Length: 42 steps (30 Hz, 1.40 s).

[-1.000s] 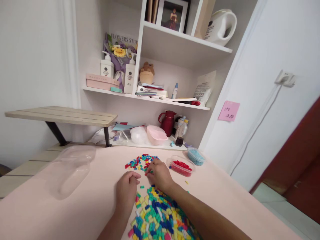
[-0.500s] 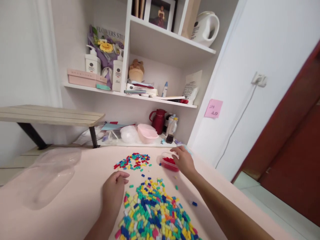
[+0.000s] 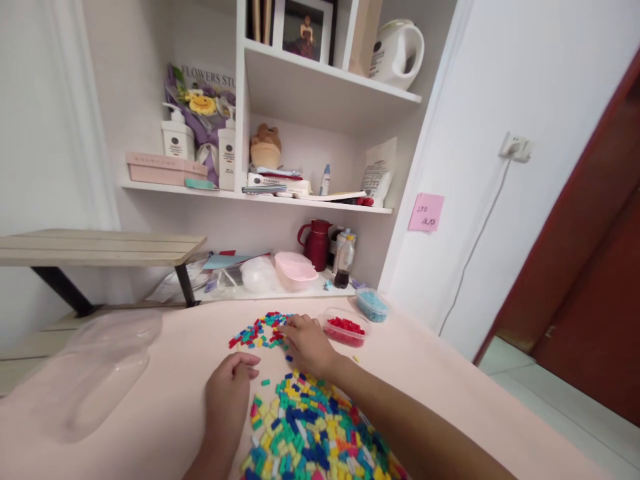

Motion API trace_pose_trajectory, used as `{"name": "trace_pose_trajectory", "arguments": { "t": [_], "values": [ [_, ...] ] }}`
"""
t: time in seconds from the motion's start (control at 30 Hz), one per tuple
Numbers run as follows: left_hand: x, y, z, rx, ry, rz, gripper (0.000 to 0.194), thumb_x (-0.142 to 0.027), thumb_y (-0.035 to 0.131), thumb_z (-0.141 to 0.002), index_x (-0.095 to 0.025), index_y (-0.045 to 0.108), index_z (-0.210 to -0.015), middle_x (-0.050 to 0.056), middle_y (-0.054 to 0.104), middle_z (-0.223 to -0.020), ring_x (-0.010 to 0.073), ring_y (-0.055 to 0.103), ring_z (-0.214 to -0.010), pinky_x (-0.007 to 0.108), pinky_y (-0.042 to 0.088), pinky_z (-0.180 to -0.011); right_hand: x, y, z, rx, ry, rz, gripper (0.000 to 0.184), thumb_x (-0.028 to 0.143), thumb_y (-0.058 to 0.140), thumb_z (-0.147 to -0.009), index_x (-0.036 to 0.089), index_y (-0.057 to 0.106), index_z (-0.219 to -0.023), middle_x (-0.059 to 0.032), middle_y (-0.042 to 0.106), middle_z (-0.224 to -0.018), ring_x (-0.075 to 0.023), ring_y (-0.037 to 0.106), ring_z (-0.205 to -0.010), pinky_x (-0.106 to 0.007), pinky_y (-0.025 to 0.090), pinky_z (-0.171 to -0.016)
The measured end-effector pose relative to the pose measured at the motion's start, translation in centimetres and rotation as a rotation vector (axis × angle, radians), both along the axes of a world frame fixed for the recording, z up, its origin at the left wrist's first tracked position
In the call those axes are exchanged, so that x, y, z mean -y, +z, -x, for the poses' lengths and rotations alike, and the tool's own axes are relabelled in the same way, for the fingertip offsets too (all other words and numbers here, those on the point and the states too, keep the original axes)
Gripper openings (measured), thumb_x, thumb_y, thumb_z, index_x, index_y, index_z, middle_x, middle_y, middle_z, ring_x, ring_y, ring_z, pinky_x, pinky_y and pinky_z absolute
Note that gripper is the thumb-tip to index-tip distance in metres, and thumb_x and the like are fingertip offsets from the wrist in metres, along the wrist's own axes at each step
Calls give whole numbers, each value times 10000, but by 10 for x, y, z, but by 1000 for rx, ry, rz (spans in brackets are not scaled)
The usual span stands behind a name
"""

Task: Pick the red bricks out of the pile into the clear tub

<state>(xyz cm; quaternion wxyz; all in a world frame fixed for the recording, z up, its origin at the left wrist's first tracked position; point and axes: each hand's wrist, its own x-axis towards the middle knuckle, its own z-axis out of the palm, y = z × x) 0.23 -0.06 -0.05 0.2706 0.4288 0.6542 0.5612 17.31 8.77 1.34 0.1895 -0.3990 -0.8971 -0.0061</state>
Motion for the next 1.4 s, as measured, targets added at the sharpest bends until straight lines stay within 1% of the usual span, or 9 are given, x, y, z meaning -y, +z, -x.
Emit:
{"name": "trace_pose_trajectory", "arguments": {
  "t": [0.17, 0.33, 0.53, 0.6, 0.7, 0.9, 1.0, 1.23, 1.4],
  "values": [
    [0, -2, -1, 5, -1, 4, 246, -294, 437, -662, -220, 672, -665, 38, 694, -606, 252, 674, -685, 327, 452, -683, -2, -7, 9, 121, 17, 7, 406, 204, 545, -881, 257, 573, -1282, -96, 569, -1257, -268, 507, -1111, -405, 406, -907],
    [2, -1, -2, 1, -10, -18, 243, -261, 436, -674, -218, 674, -657, 33, 691, -597, 239, 668, -664, 317, 452, -663, 15, -22, -6, -45, 100, 73, 377, 177, 451, -933, 243, 594, -1276, -87, 601, -1248, -228, 544, -1112, -368, 427, -954],
    [4, 2, -3, -7, -12, -18, 234, -232, 435, -676, -221, 668, -651, 23, 690, -594, 228, 675, -661, 301, 458, -645, 48, -13, -31, -181, 247, 184, 416, 148, 471, -912, 309, 611, -1270, -55, 542, -1365, -228, 517, -1229, -382, 408, -1045],
    [3, 1, -3, -16, -11, -10, 236, -238, 433, -675, -220, 667, -650, 24, 691, -597, 227, 676, -666, 301, 460, -655, 47, -9, -37, -297, 244, 218, 411, 117, 433, -918, 295, 638, -1226, -55, 574, -1306, -195, 558, -1180, -337, 441, -1017],
    [2, 0, -2, -26, -7, 9, 251, -255, 426, -679, -220, 674, -666, 29, 694, -605, 233, 676, -686, 307, 460, -674, 34, -10, -41, -425, 127, 169, 400, 88, 416, -906, 254, 656, -1180, -70, 611, -1197, -185, 599, -1095, -319, 475, -971],
    [1, 0, 0, -48, -13, 22, 243, -268, 444, -667, -220, 681, -686, 30, 698, -615, 245, 667, -713, 321, 454, -708, 14, -25, -32, -200, 38, 39, 462, 51, 486, -856, 230, 597, -1268, -112, 565, -1290, -236, 552, -1149, -366, 445, -970],
    [1, -1, 0, -48, -17, 10, 239, -274, 450, -659, -220, 682, -679, 32, 699, -613, 251, 665, -714, 330, 457, -718, 13, -26, -29, -135, 28, 25, 390, 76, 500, -876, 245, 638, -1199, -95, 616, -1217, -231, 566, -1106, -362, 433, -947],
    [-1, -1, -2, -53, -27, 7, 233, -258, 451, -648, -225, 681, -650, 26, 695, -594, 241, 668, -687, 329, 470, -701, 18, -14, -39, -157, 19, 104, 244, 149, 490, -917, 218, 717, -973, -55, 689, -944, -187, 632, -921, -296, 460, -847],
    [-1, -1, -3, -53, -24, -16, 233, -254, 449, -645, -226, 681, -639, 19, 689, -577, 232, 662, -663, 333, 485, -694, 19, -15, -28, -220, 105, 37, 270, 161, 482, -933, 241, 679, -1100, -67, 677, -1081, -198, 611, -1002, -322, 454, -888]
  ]
}}
